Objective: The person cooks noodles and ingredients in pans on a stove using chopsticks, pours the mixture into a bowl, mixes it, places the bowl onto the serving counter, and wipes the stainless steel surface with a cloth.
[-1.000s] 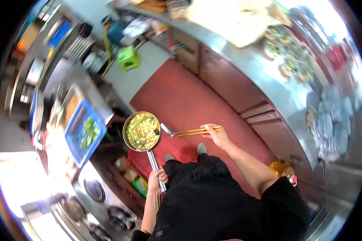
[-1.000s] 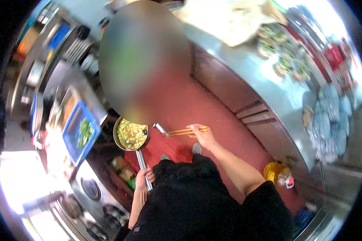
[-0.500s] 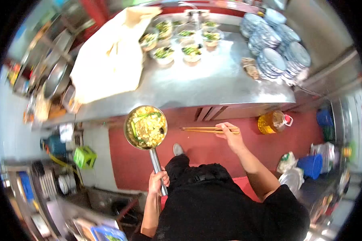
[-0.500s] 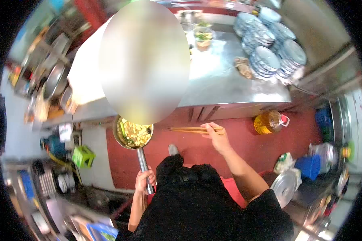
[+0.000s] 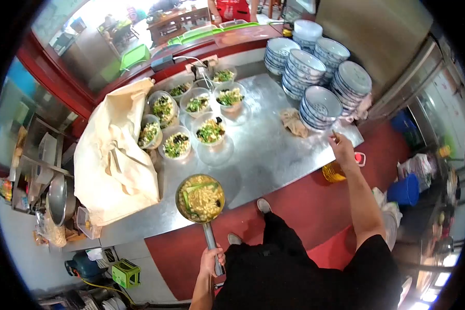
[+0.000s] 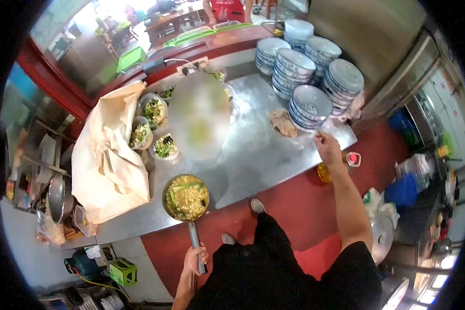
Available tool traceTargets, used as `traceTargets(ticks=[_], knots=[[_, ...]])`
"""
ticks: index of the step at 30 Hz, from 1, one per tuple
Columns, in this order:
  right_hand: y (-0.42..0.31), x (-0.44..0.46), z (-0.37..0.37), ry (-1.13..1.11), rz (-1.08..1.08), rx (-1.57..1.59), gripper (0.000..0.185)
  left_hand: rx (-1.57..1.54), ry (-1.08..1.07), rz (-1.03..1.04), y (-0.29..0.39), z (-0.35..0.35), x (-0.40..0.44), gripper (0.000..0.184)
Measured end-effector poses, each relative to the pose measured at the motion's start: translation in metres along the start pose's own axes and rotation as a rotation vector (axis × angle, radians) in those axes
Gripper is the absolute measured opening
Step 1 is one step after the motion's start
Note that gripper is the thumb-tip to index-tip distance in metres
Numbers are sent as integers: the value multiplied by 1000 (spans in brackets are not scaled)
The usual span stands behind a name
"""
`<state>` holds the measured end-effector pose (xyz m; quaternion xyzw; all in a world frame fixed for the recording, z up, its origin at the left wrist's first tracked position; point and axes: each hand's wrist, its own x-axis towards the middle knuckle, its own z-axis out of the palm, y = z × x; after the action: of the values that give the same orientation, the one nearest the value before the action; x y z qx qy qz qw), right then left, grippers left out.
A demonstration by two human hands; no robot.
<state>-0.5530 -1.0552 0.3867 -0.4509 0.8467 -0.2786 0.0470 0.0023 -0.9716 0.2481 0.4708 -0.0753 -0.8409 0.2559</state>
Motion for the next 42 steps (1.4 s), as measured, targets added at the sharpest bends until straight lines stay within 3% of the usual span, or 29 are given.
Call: traceTargets(ticks=[2, 4, 6, 7, 9, 14, 18, 20, 21, 22, 24, 26, 27, 30, 34, 36, 38, 42], knots=[[23, 55, 8, 149, -226, -208, 34, -38, 30, 21, -3, 14, 12, 20], [32, 99, 15, 118, -304, -230, 40, -81, 63, 42, -6, 37, 18, 20], [36, 124, 22, -89, -159, -281, 40, -175, 93, 39, -4, 56, 25, 19], [43, 134, 28, -90, -169, -261, 40, -216, 109, 32, -4, 65, 29, 19], [57, 150, 36, -367, -80, -285, 40, -207, 148, 33, -1, 83, 31, 19], [41, 156, 17, -317, -139, -188, 40, -244, 182, 38, 1, 99, 46, 17], [59, 189, 4, -314, 28, 49, 39, -200, 173, 59, 13, 115, 50, 17], [59, 199, 1, -302, 408, 789, 31, -194, 193, 38, 19, 114, 51, 16], [24, 187, -24, -303, 554, 868, 21, -195, 195, 50, 20, 113, 52, 16], [24, 183, -34, -307, 544, 872, 21, -196, 187, 48, 19, 111, 56, 16], [30, 168, -42, -273, 613, 1220, 22, -209, 187, 51, 17, 105, 56, 16], [16, 150, -52, -378, 582, 1286, 22, -185, 105, 60, 20, 100, 57, 18], [15, 145, -49, -390, 664, 1295, 21, -191, 107, 69, 22, 99, 56, 18], [5, 121, -17, -671, 556, 1246, 28, -151, 102, 81, 25, 99, 55, 15], [-69, 89, 56, -1060, 407, 685, 33, -158, 45, 73, 30, 88, 52, 15], [-70, 52, 135, -888, -13, 492, 36, -145, 34, 77, 32, 89, 44, 16], [-109, 21, 147, -885, -266, 122, 37, -117, 65, 76, 35, 86, 37, 17], [-90, -37, 204, -879, -493, -146, 36, -76, 69, 83, 37, 81, 24, 19]])
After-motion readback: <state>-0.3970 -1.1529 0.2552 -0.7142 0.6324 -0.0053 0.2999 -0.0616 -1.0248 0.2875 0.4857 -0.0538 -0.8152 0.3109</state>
